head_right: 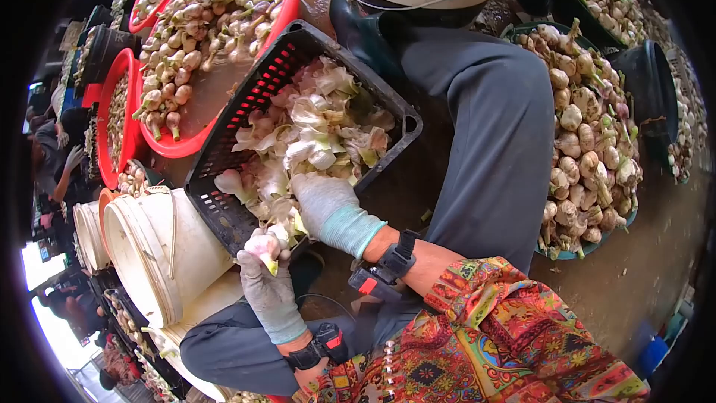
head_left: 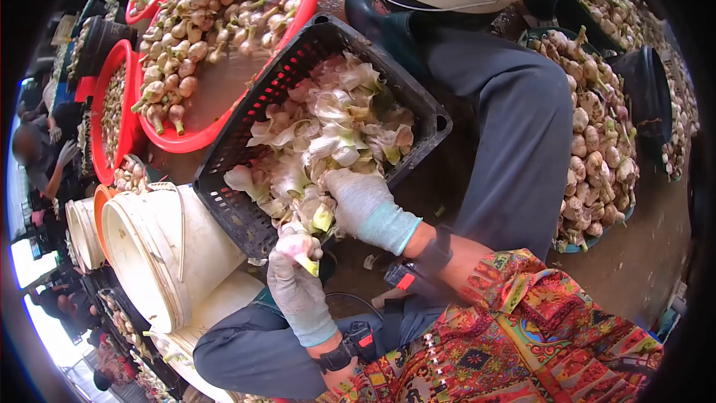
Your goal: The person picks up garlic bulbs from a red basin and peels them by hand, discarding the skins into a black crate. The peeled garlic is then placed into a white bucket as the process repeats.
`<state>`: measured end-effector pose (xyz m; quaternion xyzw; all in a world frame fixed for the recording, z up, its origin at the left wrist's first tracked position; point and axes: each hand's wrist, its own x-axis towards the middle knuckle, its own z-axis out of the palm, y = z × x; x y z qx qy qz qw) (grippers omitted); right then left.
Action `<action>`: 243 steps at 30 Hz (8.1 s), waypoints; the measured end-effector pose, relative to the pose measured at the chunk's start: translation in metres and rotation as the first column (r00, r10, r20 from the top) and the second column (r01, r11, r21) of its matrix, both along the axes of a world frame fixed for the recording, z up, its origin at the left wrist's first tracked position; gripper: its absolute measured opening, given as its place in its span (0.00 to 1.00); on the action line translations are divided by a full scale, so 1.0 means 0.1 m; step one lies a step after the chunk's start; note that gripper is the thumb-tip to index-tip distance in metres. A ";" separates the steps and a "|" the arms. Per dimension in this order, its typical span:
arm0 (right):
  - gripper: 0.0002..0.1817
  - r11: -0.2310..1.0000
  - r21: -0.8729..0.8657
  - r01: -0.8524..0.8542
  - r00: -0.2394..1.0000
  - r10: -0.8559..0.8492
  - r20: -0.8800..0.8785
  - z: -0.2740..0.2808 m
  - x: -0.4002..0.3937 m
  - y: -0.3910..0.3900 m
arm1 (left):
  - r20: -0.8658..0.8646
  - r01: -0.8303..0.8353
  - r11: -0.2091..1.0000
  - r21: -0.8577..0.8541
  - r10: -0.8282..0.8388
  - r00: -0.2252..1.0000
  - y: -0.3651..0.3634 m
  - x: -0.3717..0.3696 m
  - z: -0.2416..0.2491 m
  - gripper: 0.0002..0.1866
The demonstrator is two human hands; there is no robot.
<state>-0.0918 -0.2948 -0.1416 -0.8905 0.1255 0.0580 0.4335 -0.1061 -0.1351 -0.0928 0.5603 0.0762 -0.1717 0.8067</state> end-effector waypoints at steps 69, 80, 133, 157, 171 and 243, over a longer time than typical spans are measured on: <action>0.12 0.968 0.244 -0.051 0.997 0.037 0.063 0.19 -0.08 0.04 | 0.073 -0.133 0.980 0.150 0.123 0.990 -0.20 -0.01 -0.31 0.15; 0.16 0.912 0.317 0.261 0.960 -0.280 0.018 -0.01 0.00 -0.20 | -0.146 -0.172 0.971 -0.163 0.149 0.978 -0.14 0.00 -0.26 0.20; 0.19 0.761 0.610 0.222 0.942 -0.006 -0.335 0.00 0.35 -0.50 | -0.294 0.592 0.386 0.708 -0.601 0.743 -0.97 4.40 -0.56 0.17; 0.19 0.503 0.842 0.197 0.978 -0.161 -0.133 0.11 0.24 -0.55 | -0.023 0.381 0.654 0.654 -0.486 0.874 -0.85 3.39 0.11 0.18; 0.33 0.468 0.869 -0.160 0.981 -0.024 0.194 0.30 -0.16 -0.44 | -0.056 0.239 0.870 0.431 -0.238 0.970 -0.47 0.26 0.34 0.21; 0.14 0.927 0.117 -0.356 0.931 0.340 0.136 0.43 -0.23 -0.04 | 0.024 -0.266 0.963 -0.031 0.267 0.963 -0.10 0.04 -0.03 0.25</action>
